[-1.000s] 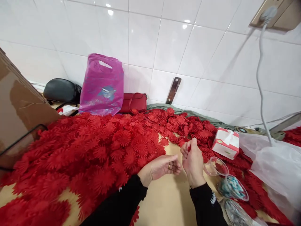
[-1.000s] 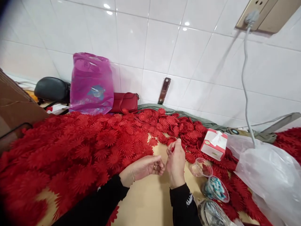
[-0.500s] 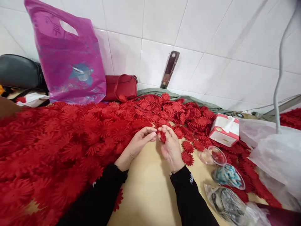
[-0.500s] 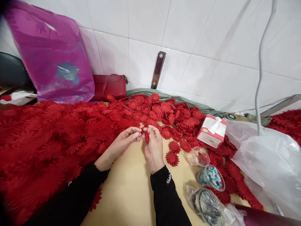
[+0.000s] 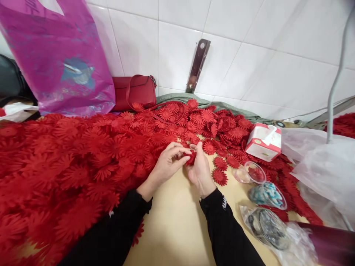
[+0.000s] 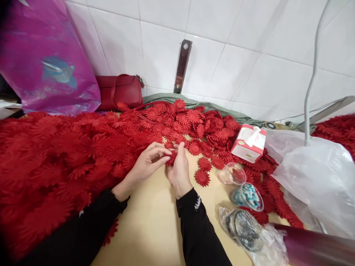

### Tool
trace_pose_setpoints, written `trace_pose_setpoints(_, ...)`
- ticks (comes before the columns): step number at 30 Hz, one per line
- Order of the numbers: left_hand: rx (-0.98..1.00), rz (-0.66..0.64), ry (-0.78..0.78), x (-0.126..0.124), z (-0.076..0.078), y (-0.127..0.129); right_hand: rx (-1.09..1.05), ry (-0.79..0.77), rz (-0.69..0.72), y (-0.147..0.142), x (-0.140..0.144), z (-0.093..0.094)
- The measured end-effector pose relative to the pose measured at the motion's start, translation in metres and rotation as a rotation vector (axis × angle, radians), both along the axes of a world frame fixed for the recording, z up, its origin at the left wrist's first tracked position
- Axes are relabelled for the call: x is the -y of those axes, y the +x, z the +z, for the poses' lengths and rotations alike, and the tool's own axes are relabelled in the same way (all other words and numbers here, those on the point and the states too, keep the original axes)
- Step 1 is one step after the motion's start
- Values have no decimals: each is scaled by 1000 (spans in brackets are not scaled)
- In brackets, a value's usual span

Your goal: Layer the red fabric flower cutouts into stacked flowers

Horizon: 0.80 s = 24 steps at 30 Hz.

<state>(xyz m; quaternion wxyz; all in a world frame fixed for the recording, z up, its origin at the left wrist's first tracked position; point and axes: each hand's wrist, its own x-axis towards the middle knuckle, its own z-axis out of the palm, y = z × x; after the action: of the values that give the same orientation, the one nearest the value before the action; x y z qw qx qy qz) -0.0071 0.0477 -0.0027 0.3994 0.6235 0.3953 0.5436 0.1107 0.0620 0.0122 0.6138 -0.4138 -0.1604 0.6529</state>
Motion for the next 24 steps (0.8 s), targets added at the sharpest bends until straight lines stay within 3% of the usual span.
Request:
trace_pose_setpoints(2,98,70,-47,-3,-1,-1,10,27,106,4,3,1)
trace_pose_setpoints(4,242,119,-107,-7,-2,-3,137,138,127,10,8,1)
trace_pose_setpoints(10,395,88,-237,-8,2,-4,1084,765,47,25,19,-2)
trace_pose_setpoints(13,425,54,-291,-7,3,-5,1367,968,75,26,16,-9)
trace_pose_setpoints(19,472,31,-347,-8,3,-8,1301,925,150,25,11,-26)
trace_pose_setpoints(24,344,192,-195,-4,7,-8,1421,830,30,27,12,-24)
